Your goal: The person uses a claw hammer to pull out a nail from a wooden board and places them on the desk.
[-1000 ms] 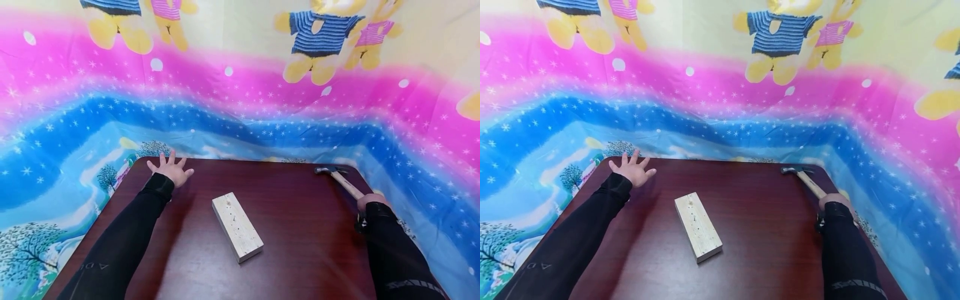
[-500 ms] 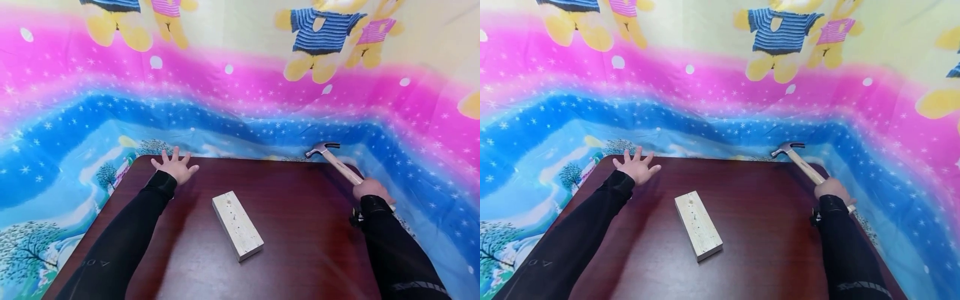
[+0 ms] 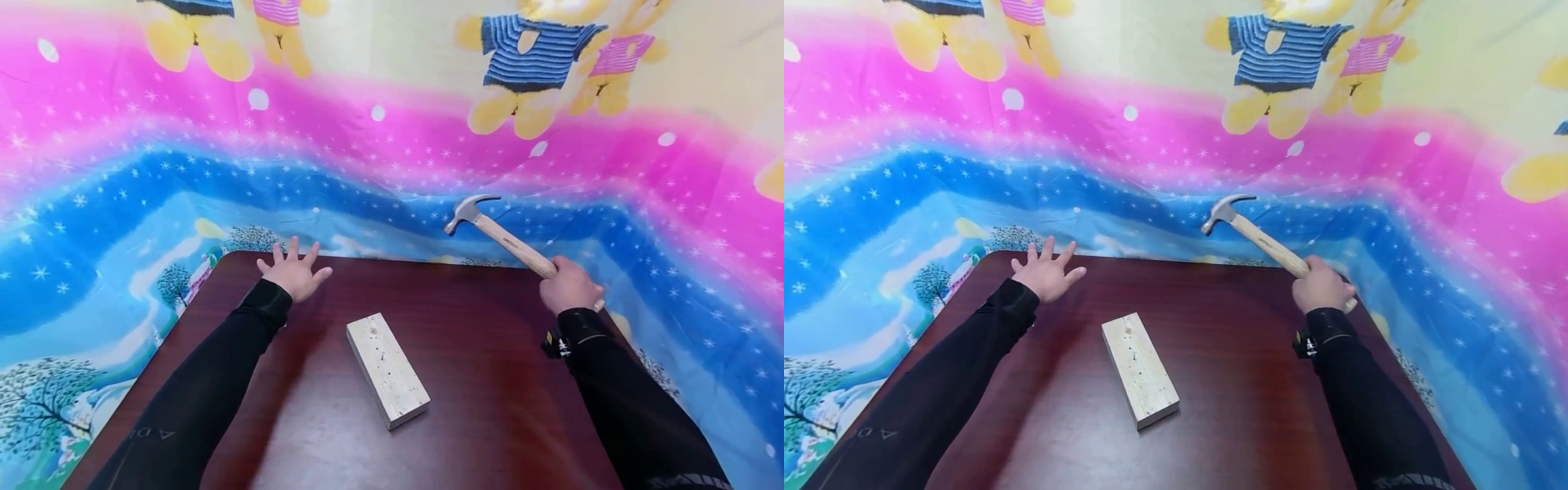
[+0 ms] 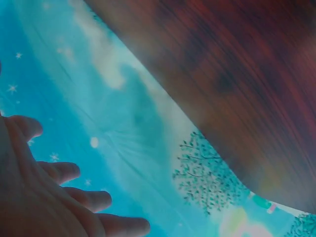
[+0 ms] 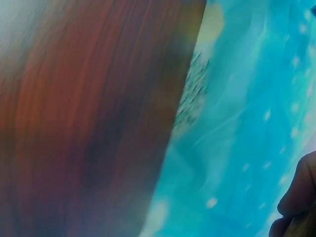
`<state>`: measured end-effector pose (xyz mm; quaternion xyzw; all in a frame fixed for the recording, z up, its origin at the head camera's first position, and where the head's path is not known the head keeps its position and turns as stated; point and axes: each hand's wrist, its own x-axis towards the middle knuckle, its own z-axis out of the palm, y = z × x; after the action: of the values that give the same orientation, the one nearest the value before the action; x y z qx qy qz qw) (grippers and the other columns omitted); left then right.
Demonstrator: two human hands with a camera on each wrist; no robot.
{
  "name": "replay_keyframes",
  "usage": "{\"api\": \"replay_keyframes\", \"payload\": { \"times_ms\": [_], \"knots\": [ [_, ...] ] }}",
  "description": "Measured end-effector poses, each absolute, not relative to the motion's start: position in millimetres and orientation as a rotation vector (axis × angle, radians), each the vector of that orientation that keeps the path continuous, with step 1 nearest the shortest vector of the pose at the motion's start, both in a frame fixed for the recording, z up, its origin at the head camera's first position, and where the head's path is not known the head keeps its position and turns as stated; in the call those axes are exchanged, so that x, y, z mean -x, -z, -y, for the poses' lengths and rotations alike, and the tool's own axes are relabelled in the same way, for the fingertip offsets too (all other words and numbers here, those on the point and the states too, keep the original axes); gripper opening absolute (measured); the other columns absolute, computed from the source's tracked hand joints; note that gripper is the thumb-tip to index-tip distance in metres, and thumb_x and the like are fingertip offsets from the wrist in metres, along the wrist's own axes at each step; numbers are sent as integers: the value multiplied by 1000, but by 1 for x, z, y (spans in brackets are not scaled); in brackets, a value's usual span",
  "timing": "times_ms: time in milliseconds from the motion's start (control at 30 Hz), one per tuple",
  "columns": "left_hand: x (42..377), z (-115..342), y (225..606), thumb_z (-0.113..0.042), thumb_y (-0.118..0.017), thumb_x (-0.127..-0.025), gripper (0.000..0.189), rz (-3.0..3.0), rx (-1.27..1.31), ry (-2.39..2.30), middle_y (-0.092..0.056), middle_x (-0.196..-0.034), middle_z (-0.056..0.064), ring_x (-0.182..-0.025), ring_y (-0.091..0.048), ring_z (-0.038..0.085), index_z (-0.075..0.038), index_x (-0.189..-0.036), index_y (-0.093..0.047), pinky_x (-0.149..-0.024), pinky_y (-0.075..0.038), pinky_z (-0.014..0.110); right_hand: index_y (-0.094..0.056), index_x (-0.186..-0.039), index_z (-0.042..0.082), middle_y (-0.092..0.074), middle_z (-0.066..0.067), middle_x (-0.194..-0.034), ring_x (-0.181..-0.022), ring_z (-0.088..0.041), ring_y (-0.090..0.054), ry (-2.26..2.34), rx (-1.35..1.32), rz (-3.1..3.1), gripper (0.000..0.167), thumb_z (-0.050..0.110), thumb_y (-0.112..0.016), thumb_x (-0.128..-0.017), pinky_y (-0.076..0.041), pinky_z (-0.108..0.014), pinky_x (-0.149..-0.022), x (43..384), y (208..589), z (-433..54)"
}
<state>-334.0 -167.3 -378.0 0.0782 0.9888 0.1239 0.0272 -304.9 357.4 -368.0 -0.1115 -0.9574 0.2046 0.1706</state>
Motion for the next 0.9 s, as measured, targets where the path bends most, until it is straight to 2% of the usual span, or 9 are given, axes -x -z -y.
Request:
{"api": "replay_keyframes", "payload": {
  "times_ms": [133, 200, 300, 433, 500, 600, 667, 767, 900],
  "knots": [
    [333, 156, 376, -69, -29, -99, 79, -3072, -343, -573, 12, -163, 20, -142, 9, 54, -29, -160, 1, -103, -6, 80, -61, -121, 18, -64, -22, -118, -97, -56, -44, -583, 264, 2681, 44, 8, -55, -78, -28, -70, -81, 302, 358, -330],
    [331, 149, 373, -69, -30, -98, 82, -3074, -409, -701, 12, -163, 20, -143, 5, 54, -29, -160, 5, -106, -10, 77, -62, -118, 20, -65, -20, -116, -93, -52, -44, -594, 225, 2665, 43, 8, -57, -77, -29, -66, -78, 299, 353, -315],
    [328, 141, 366, -71, -32, -97, 84, -3079, -484, -856, 14, -163, 18, -147, 1, 47, -31, -159, 10, -110, -21, 68, -64, -112, 19, -68, -17, -111, -88, -45, -49, -573, 97, 2644, 39, 6, -59, -75, -29, -61, -75, 298, 347, -295],
    [321, 130, 353, -68, -36, -98, 84, -3057, -593, -1031, 16, -163, 12, -150, -2, 36, -35, -157, 13, -108, -35, 58, -64, -104, 17, -70, -15, -104, -88, -40, -54, -539, -38, 2619, 32, 3, -61, -75, -28, -58, -76, 298, 339, -272],
    [318, 126, 347, -67, -37, -98, 83, -3032, -643, -1084, 17, -163, 11, -149, -8, 36, -37, -156, 14, -105, -39, 56, -64, -101, 17, -70, -15, -100, -87, -38, -55, -517, -82, 2603, 30, 3, -62, -75, -28, -58, -77, 297, 336, -263],
    [316, 122, 341, -70, -35, -97, 84, -2996, -675, -1135, 17, -163, 10, -148, -15, 37, -38, -155, 16, -103, -42, 55, -64, -98, 16, -70, -13, -94, -83, -36, -57, -495, -153, 2586, 29, 1, -65, -73, -26, -55, -78, 295, 334, -249],
    [314, 121, 339, -73, -33, -95, 86, -2991, -692, -1163, 17, -163, 11, -148, -15, 37, -38, -155, 18, -101, -43, 56, -63, -94, 17, -69, -11, -89, -80, -35, -58, -476, -186, 2579, 28, 1, -66, -71, -27, -54, -76, 294, 334, -240],
    [313, 119, 337, -77, -32, -92, 90, -2993, -735, -1246, 14, -164, 9, -150, -5, 30, -36, -155, 18, -103, -40, 59, -62, -89, 18, -68, -6, -83, -79, -32, -58, -459, -224, 2567, 28, 0, -67, -69, -28, -53, -77, 292, 337, -230],
    [310, 117, 333, -81, -32, -89, 95, -2979, -829, -1356, 10, -165, 3, -150, 7, 18, -35, -156, 17, -110, -28, 62, -64, -89, 20, -68, -3, -83, -81, -29, -60, -451, -256, 2545, 31, -1, -67, -67, -29, -54, -81, 290, 340, -220]
  ]
}}
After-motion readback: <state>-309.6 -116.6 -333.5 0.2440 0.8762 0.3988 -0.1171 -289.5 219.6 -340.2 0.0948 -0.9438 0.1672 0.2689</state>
